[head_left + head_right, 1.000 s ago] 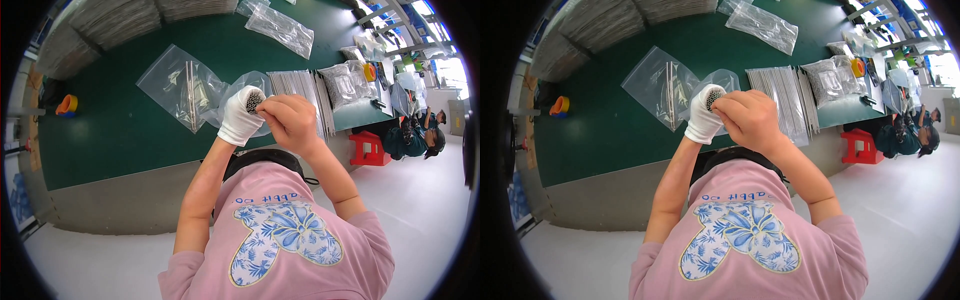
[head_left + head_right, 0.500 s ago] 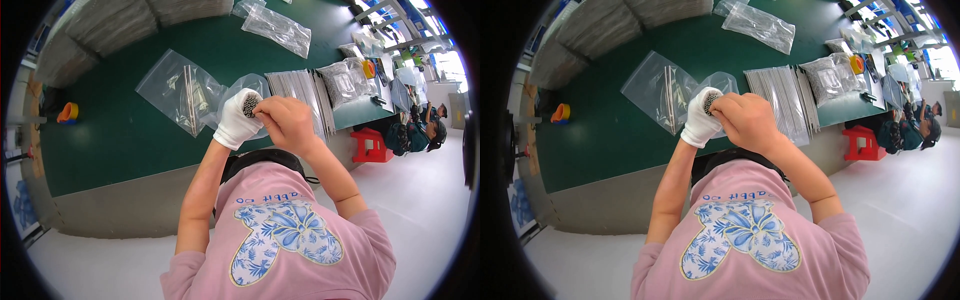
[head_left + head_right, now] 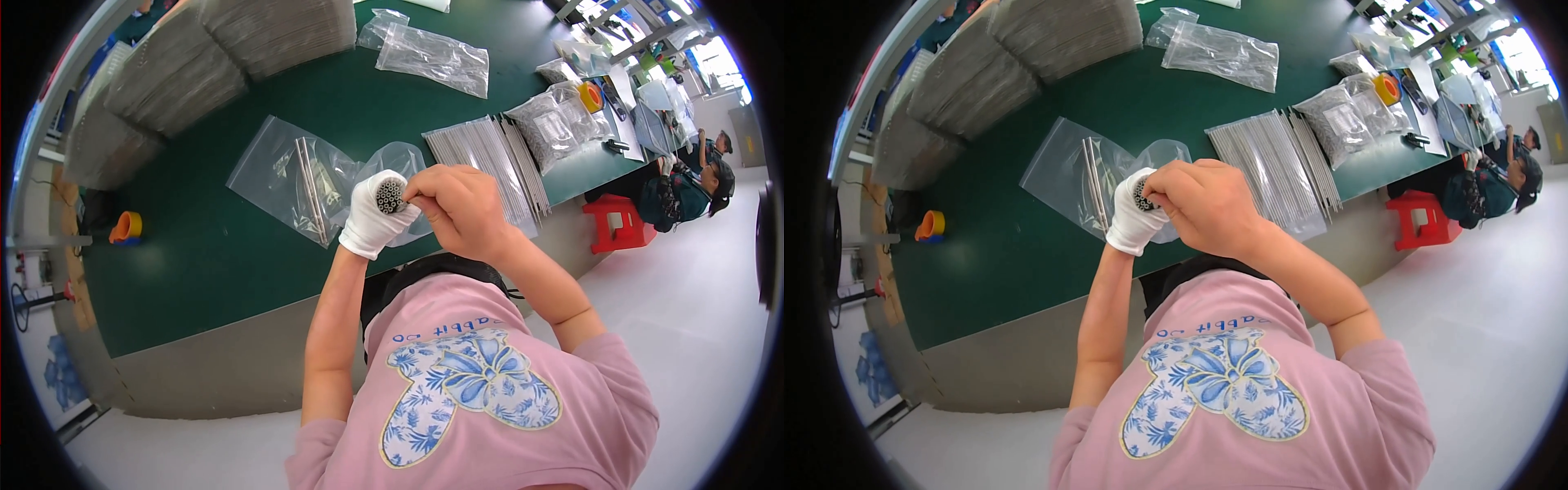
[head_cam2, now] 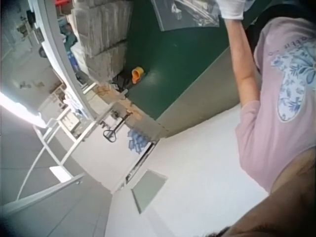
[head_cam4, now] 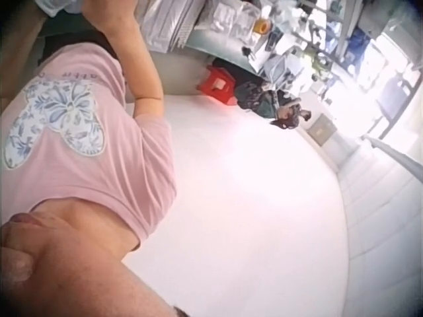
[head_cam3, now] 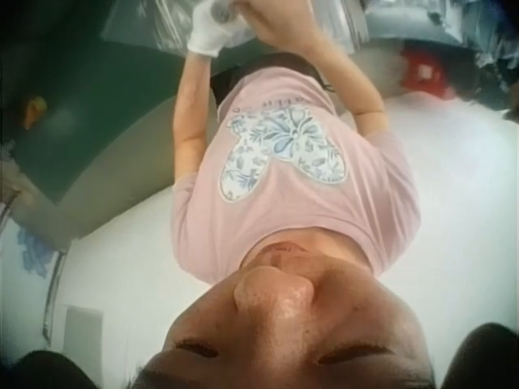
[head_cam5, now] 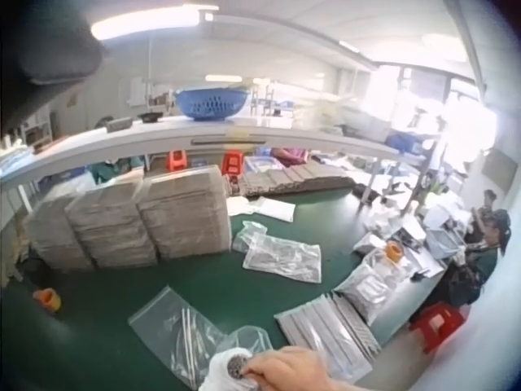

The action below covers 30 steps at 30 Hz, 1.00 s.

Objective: Sorting and inserting small metal pins into bundles of metal tubes on a manufacturing assembly line.

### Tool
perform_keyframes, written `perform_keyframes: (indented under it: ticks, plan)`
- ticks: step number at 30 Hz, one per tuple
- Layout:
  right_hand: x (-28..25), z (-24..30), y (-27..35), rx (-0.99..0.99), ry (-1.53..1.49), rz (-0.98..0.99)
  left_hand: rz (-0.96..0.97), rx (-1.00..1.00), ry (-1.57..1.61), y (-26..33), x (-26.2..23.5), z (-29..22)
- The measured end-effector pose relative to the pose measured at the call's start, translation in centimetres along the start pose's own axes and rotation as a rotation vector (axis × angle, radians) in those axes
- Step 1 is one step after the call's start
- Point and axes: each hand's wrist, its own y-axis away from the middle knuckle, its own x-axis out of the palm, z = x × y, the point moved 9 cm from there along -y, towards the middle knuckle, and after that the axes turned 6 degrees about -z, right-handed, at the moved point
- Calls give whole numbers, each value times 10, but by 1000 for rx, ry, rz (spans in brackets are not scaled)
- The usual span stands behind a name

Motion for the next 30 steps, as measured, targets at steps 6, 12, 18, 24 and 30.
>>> perform_keyframes:
  ticks: [6,12,18,24,30]
  plan:
    - [-31,22,-30,-37,-85,-147,-155,21,-25,1,-4,1]
    - [-4,-30,9,326,166,96,-198,126,-105,2,-2,4]
    - [23,-6,2,20,375,90,-231,-200,163,17,-20,59]
    - [-55,27,-45,-118,456,-130,-347,60,-168,-2,-6,-6]
    - [-247,-10,-23,201,327,-594,-182,-86,79,6,-9,19]
